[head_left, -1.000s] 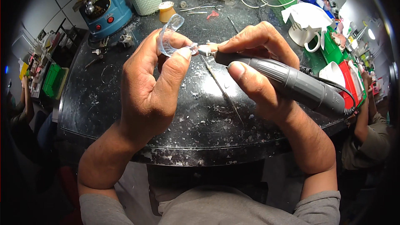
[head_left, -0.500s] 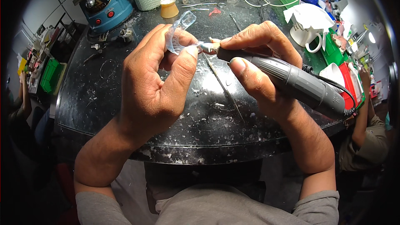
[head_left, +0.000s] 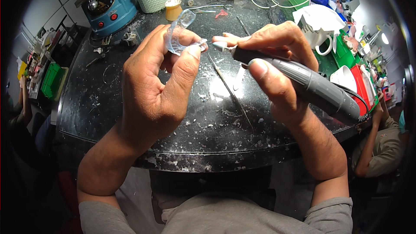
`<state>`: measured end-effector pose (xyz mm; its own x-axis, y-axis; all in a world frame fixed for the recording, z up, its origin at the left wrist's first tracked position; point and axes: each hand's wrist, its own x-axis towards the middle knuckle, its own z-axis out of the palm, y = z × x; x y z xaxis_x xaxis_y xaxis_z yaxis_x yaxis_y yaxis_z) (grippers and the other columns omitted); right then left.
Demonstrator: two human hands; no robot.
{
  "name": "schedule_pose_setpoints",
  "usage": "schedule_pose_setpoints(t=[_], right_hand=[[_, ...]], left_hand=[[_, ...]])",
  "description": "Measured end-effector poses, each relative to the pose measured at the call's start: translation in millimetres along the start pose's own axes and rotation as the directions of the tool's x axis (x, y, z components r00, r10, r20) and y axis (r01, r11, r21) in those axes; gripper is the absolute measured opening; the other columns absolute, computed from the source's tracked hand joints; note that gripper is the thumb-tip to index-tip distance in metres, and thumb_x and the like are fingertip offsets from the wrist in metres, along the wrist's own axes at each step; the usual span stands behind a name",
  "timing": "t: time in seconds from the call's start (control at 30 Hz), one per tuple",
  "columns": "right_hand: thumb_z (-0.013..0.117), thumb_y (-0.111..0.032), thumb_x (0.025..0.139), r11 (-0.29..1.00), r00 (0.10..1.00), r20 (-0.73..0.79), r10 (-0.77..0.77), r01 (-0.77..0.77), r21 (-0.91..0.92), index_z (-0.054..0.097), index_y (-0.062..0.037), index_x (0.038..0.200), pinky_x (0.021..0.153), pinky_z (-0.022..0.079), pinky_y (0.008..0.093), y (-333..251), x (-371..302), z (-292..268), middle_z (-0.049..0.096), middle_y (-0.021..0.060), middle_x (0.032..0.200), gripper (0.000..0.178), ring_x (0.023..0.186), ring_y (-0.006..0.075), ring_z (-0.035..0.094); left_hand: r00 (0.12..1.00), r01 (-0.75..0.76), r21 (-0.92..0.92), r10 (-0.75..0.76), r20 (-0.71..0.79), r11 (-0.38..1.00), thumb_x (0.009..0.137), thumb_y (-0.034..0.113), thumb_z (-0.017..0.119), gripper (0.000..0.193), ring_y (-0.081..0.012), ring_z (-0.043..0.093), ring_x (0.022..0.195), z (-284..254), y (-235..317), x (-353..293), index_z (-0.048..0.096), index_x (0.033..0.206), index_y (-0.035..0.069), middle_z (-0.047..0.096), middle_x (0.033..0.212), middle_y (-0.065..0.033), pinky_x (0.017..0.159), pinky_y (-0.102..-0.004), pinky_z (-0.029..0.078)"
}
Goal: Polishing and refining the edges of a clear acrylic denture base using a rotary tool.
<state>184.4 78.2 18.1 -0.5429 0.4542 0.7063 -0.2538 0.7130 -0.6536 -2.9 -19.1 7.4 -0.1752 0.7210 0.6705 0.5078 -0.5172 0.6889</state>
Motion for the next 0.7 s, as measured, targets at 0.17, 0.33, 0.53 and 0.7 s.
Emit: schedule_pose_setpoints(t=[0.17,0.33,0.53,0.7], right_hand=[[0.069,-0.019,0.085,0.999,1.0,0.007,-0.015,0.015,0.028,0.062,0.0047,0.103,0.084,0.053,0.0333,0.1,-0.1,3.7,0.066,0.0161,0.095,0.031,0.09,0.0207,0.066],[0.069,-0.018,0.084,1.0,1.0,0.011,-0.024,0.024,-0.012,0.063,0.0047,0.102,0.082,0.053,0.0327,3.0,0.8,2.4,0.067,0.0155,0.095,0.03,0.089,0.0195,0.067],[0.067,-0.016,0.082,0.999,0.999,0.02,-0.04,0.04,-0.029,0.065,0.0046,0.102,0.08,0.054,0.0316,4.8,1.4,2.5,0.068,0.0146,0.095,0.029,0.087,0.0182,0.067],[0.064,-0.013,0.081,0.999,0.999,0.015,-0.039,0.039,-0.006,0.065,0.0047,0.102,0.08,0.054,0.0307,3.8,1.0,4.6,0.068,0.0144,0.095,0.027,0.087,0.0176,0.067]], left_hand=[[0.998,-0.054,0.03,0.054,0.012,0.998,0.093,0.005,0.06,0.012,-0.0066,0.055,0.067,1.2,-1.1,0.9,0.062,0.101,-0.004,0.062,0.089,-0.0077,0.061,-0.0219,0.045],[0.999,-0.054,0.031,0.054,0.004,0.998,0.093,0.004,0.06,0.012,-0.007,0.056,0.067,1.7,0.1,0.3,0.062,0.1,-0.004,0.062,0.089,-0.0081,0.061,-0.0216,0.046],[0.997,-0.079,0.076,0.077,0.021,0.994,0.092,0.005,0.061,0.012,-0.0071,0.057,0.067,0.4,0.9,1.2,0.062,0.1,-0.004,0.062,0.088,-0.0079,0.061,-0.0217,0.046],[0.997,-0.069,0.108,0.065,0.04,0.992,0.092,0.005,0.061,0.013,-0.0075,0.057,0.068,-0.6,2.1,1.0,0.062,0.1,-0.005,0.062,0.088,-0.0078,0.062,-0.0217,0.046]])
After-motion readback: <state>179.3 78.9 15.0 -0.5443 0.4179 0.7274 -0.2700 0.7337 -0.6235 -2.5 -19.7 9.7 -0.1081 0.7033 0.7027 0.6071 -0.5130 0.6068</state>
